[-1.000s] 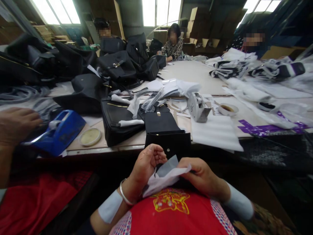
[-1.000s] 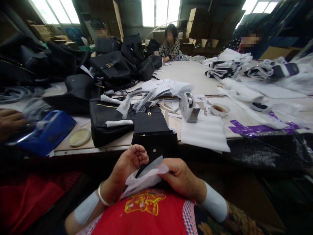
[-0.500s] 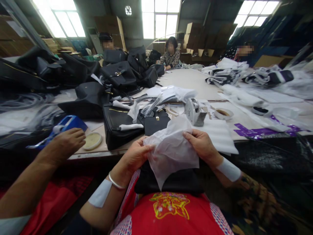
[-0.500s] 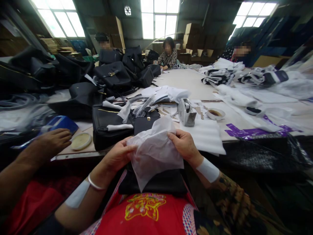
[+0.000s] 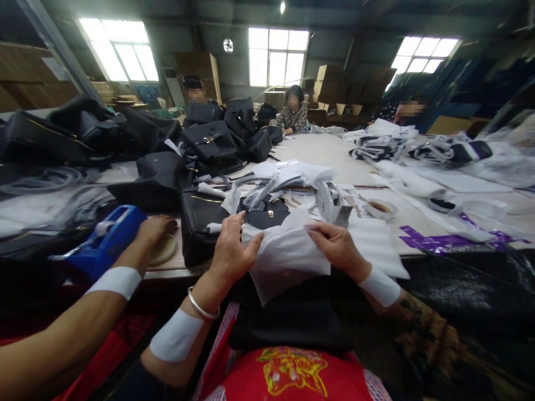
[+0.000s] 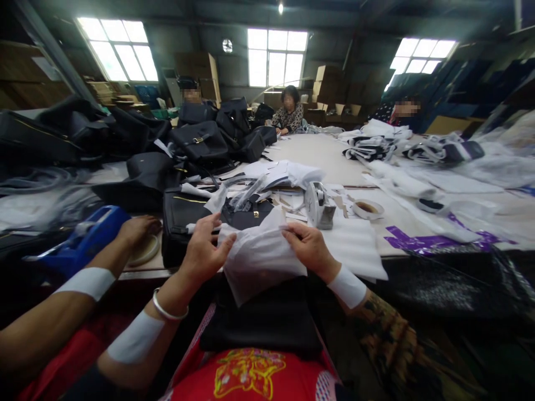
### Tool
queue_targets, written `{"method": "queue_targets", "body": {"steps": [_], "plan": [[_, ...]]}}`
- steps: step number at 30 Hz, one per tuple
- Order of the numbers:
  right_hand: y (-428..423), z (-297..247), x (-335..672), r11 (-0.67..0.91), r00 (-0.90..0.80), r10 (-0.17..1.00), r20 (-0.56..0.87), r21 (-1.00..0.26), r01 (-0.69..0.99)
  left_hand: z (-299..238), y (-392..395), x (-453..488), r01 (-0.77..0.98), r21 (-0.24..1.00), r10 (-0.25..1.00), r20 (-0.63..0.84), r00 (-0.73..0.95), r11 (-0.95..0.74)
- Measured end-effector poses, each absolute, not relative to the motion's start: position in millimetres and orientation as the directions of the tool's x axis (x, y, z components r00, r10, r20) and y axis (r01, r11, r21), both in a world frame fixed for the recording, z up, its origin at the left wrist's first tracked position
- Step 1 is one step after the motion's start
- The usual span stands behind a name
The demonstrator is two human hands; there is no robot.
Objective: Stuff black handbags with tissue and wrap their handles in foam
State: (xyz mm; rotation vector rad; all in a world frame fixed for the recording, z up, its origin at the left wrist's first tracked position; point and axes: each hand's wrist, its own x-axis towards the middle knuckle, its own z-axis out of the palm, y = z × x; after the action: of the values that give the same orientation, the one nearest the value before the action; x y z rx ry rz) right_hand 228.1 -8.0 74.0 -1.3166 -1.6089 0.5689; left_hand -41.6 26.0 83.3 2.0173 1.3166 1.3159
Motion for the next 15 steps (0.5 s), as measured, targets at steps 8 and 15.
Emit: {"method": "queue_targets", "body": {"steps": [8, 15], "plan": [[8.1, 136.9, 215.4, 0.46, -0.413, 0.864, 0.287, -0.783, 0.419, 141.1, 45.4, -22.3, 0.229, 0.79, 0.715, 0.338, 0.612, -0.569], [7.4, 102.6, 256.7, 0.12, -0.393, 0.911, -0.12, -0.837, 0.534, 102.3, 43.3, -28.7, 0.283, 0.927, 0.956, 0.184, 0.228, -0.245]]}}
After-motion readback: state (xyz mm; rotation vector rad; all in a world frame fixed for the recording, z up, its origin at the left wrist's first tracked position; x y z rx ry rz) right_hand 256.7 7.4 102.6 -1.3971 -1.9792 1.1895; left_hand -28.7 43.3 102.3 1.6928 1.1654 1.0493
